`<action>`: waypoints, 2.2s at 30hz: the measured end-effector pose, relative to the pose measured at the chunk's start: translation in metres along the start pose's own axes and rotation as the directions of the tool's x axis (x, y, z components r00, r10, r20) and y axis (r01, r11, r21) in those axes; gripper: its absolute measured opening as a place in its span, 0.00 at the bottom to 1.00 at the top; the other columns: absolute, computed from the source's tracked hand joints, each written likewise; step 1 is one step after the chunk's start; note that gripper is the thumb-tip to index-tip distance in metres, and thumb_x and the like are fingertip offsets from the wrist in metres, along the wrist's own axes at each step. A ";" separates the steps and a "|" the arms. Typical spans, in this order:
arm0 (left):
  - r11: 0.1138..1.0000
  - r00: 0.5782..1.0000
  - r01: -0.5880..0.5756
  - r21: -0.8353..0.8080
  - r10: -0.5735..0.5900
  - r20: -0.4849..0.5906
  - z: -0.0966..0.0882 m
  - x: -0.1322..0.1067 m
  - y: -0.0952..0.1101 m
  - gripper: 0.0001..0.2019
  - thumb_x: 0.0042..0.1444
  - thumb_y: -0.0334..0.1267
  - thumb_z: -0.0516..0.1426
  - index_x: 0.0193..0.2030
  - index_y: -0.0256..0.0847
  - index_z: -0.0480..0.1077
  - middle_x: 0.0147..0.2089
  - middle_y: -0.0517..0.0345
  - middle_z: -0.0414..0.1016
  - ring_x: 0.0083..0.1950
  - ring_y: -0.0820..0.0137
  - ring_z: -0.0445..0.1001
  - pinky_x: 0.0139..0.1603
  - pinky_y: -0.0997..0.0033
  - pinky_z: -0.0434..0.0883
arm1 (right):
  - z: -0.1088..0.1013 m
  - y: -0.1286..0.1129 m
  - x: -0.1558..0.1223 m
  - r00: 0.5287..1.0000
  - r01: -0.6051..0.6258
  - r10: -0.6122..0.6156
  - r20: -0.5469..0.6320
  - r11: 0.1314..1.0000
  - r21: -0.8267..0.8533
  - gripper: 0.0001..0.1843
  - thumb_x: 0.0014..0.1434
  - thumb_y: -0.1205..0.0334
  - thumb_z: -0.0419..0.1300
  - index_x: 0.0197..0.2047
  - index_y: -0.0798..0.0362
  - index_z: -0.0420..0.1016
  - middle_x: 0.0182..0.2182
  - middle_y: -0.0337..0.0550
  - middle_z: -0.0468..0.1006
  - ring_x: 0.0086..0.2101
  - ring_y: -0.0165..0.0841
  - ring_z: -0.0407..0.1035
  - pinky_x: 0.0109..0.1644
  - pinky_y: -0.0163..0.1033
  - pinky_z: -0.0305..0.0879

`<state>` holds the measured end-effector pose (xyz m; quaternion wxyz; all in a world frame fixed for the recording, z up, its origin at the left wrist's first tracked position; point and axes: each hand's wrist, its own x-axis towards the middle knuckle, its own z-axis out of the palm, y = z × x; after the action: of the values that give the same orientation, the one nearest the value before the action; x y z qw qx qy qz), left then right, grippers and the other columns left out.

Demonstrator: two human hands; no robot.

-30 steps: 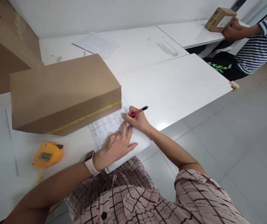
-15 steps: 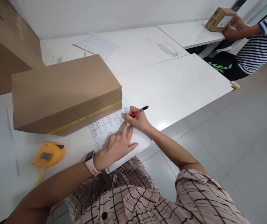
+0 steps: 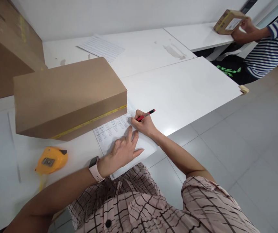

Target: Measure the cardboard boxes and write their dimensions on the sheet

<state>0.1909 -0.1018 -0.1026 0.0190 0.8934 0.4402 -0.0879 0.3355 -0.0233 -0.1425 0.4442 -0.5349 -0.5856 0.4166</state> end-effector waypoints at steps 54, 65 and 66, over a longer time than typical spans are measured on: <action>0.999 0.998 0.025 -0.045 -0.027 -0.057 0.016 0.003 0.002 0.37 0.68 0.60 0.49 0.72 0.30 0.61 0.74 0.25 0.58 0.39 0.59 0.82 0.34 0.65 0.77 | -0.001 -0.002 -0.001 0.999 0.019 -0.020 -0.033 0.999 -0.026 0.17 0.53 0.62 0.63 0.22 0.49 0.57 0.20 0.32 0.57 0.24 0.27 0.50 0.28 0.37 0.47; 0.999 0.998 0.016 -0.028 -0.017 -0.052 0.014 0.002 0.001 0.37 0.69 0.60 0.49 0.72 0.29 0.60 0.75 0.23 0.56 0.39 0.60 0.83 0.35 0.67 0.78 | -0.006 0.004 0.005 0.978 0.078 -0.088 -0.192 0.995 -0.058 0.18 0.59 0.56 0.64 0.26 0.48 0.58 0.22 0.33 0.59 0.25 0.29 0.52 0.30 0.38 0.51; 0.999 0.999 0.016 -0.029 -0.018 -0.041 0.013 0.003 0.001 0.37 0.69 0.60 0.49 0.72 0.29 0.60 0.75 0.22 0.55 0.40 0.59 0.83 0.35 0.66 0.78 | -0.008 0.007 0.007 0.969 0.101 -0.117 -0.219 0.992 -0.081 0.16 0.60 0.54 0.63 0.29 0.48 0.61 0.24 0.34 0.62 0.26 0.30 0.55 0.32 0.39 0.54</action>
<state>0.1916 -0.1019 -0.1159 0.0223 0.8908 0.4494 -0.0634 0.3451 -0.0156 -0.1463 0.5104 -0.5605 -0.5747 0.3084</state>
